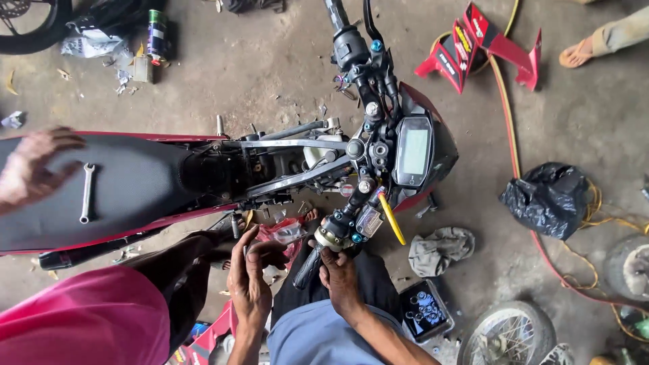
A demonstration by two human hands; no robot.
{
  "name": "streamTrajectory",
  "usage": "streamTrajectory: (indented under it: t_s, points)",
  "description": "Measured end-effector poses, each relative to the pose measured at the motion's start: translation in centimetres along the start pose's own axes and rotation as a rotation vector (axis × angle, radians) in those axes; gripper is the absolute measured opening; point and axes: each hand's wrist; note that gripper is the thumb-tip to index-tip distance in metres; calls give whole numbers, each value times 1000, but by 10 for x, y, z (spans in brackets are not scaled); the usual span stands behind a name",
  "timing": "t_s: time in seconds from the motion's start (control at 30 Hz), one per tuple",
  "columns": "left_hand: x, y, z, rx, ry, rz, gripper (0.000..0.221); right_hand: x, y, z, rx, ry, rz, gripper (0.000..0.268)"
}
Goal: Assembling and installing the throttle housing and cables onto a motorcycle handlebar.
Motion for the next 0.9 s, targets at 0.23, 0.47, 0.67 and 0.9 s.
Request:
streamTrajectory:
  t_s: [0.23, 0.47, 0.67, 0.9]
  points:
    - [12, -16, 1, 64, 37, 15, 44, -51, -1, 17, -154, -94, -11, 56]
    - [16, -18, -6, 106, 150, 21, 42, -41, -2, 24, -107, -210, -35, 44]
    - [20, -6, -5, 120, 119, -120, 47, -46, -1, 34, -154, -144, -89, 49]
    - [43, -8, -20, 132, -180, -391, 39, -30, -2, 24, -93, -101, -49, 42]
Point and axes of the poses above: each hand's wrist, its own y-axis away from the middle knuckle, its own z-axis out of the back of the hand, x = y × z, and after that the axes turned 14 degrees about z, right-handed
